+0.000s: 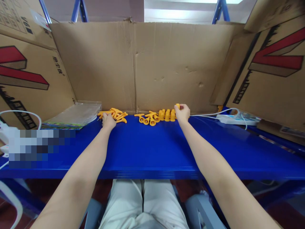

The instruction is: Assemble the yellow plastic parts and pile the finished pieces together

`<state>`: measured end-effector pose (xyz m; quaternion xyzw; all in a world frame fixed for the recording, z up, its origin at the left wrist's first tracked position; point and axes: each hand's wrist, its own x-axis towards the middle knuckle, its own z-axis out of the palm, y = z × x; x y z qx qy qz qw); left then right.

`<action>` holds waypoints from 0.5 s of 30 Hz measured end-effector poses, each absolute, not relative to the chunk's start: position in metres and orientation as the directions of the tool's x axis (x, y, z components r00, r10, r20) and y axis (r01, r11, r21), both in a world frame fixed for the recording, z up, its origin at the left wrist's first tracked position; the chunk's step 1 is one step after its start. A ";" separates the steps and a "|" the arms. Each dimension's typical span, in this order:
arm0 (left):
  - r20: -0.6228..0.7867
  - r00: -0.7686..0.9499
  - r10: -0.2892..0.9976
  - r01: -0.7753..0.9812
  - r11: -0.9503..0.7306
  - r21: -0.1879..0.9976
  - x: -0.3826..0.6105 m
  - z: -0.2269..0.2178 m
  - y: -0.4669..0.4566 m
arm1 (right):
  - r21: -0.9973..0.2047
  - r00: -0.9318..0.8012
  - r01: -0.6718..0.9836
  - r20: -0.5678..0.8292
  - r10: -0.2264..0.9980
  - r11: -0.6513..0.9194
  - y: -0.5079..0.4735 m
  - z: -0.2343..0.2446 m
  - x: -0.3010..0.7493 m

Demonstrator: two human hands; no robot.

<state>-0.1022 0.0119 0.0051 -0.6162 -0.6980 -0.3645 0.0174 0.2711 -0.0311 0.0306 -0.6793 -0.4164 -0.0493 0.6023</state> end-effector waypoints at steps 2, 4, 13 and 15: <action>0.453 -0.263 0.852 0.873 0.010 0.488 -0.102 0.005 0.012 | -0.806 0.695 0.591 0.489 0.528 -0.030 -0.032 0.027 0.279; 0.434 -0.260 0.862 0.881 0.028 0.472 -0.100 0.007 0.011 | -0.812 0.719 0.571 0.421 0.553 -0.123 -0.034 0.024 0.285; 0.442 -0.206 0.873 0.894 -0.017 0.448 -0.096 0.008 0.011 | -0.824 0.730 0.516 0.280 0.623 -0.234 -0.022 0.002 0.306; 0.442 -0.193 0.876 0.900 -0.021 0.435 -0.096 0.008 0.012 | -0.827 0.718 0.521 0.291 0.632 -0.212 -0.018 -0.004 0.311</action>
